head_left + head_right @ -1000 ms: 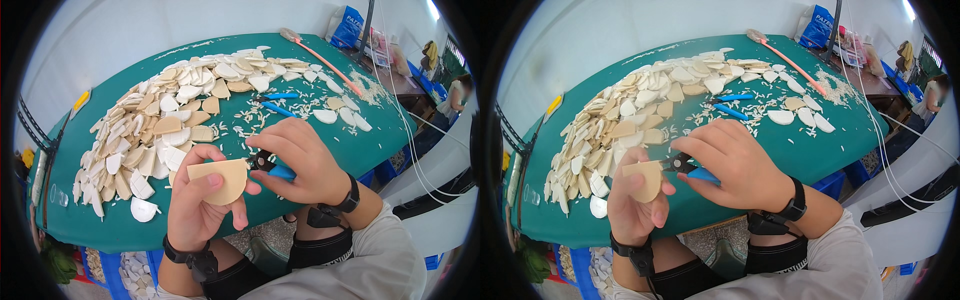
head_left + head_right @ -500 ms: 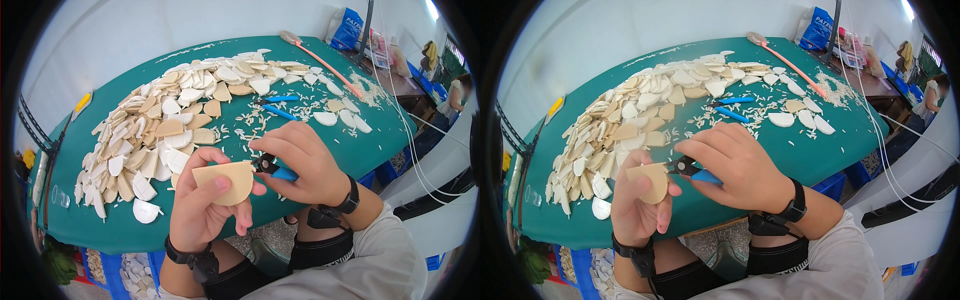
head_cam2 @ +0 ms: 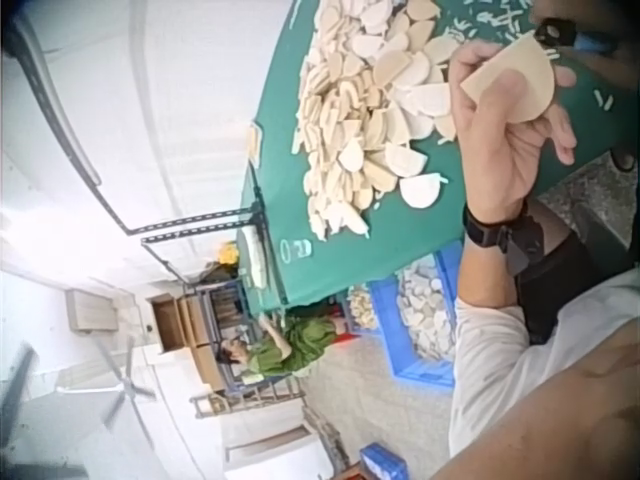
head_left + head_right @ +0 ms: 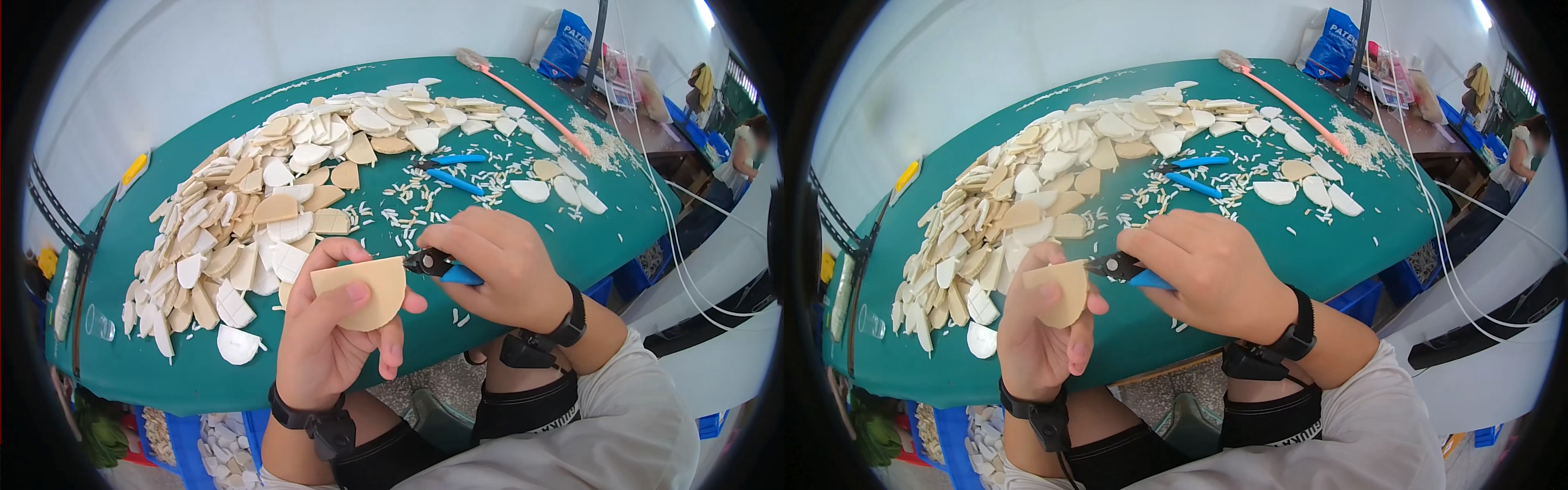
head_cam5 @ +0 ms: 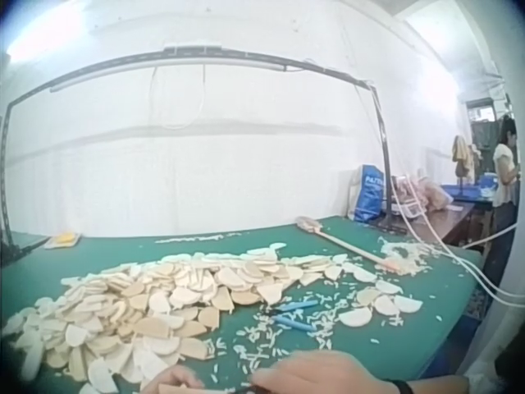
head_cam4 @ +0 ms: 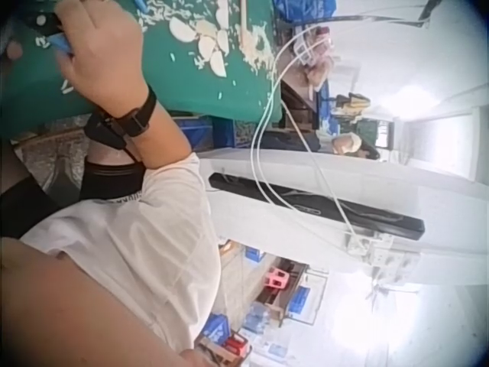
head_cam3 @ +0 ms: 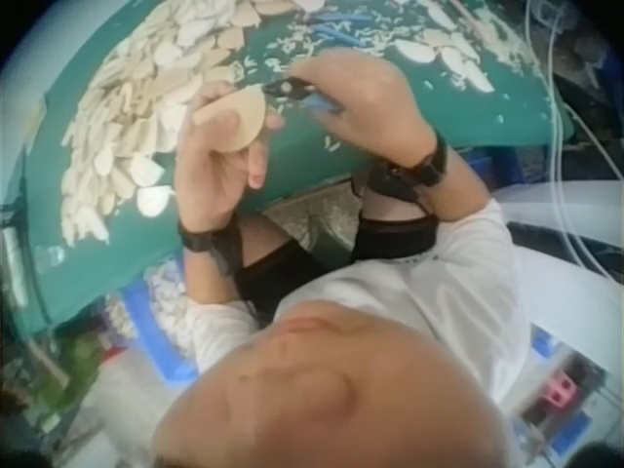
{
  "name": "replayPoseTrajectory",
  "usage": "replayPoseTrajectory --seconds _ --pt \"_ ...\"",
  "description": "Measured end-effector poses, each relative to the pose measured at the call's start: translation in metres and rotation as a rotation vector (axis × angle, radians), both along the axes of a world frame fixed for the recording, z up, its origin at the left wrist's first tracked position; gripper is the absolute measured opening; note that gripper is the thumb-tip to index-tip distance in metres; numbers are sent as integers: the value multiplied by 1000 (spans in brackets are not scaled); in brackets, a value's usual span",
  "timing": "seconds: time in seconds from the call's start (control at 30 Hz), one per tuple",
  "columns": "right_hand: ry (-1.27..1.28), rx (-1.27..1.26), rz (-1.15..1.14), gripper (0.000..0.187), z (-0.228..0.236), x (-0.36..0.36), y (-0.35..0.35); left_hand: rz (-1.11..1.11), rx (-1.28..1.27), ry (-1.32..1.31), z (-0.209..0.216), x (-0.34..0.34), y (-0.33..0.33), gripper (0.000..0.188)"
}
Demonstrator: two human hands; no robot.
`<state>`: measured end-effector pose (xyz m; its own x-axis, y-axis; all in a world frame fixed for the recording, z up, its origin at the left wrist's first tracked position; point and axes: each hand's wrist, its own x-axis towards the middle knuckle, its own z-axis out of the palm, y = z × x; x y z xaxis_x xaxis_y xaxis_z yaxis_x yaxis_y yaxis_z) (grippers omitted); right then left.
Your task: Use a pair of side cutters to trim excess material or shape small semi-circular wooden pieces on a workbench.
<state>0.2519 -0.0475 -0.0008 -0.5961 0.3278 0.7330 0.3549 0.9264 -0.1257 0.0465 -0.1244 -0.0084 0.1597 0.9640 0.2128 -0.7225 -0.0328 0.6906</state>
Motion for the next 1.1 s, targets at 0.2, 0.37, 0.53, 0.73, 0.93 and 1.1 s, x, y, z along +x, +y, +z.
replayPoseTrajectory --seconds 0.2,0.37,0.53,0.73,0.93,1.1 --pt "80 61 12 47 5 -3 1 -11 9 -21 -2 -3 1 23" --pt "84 53 46 44 4 -4 2 -120 35 -93 -7 -7 3 26" --pt "76 64 60 44 5 -5 1 -109 28 -81 -6 -7 3 26" --pt "54 73 49 44 4 -5 2 -18 30 5 -1 -2 0 23" --pt "47 49 27 41 4 -6 2 -51 52 -31 -4 -8 2 25" --pt "14 31 18 38 3 -1 -2 -83 103 -22 -5 -8 2 24"
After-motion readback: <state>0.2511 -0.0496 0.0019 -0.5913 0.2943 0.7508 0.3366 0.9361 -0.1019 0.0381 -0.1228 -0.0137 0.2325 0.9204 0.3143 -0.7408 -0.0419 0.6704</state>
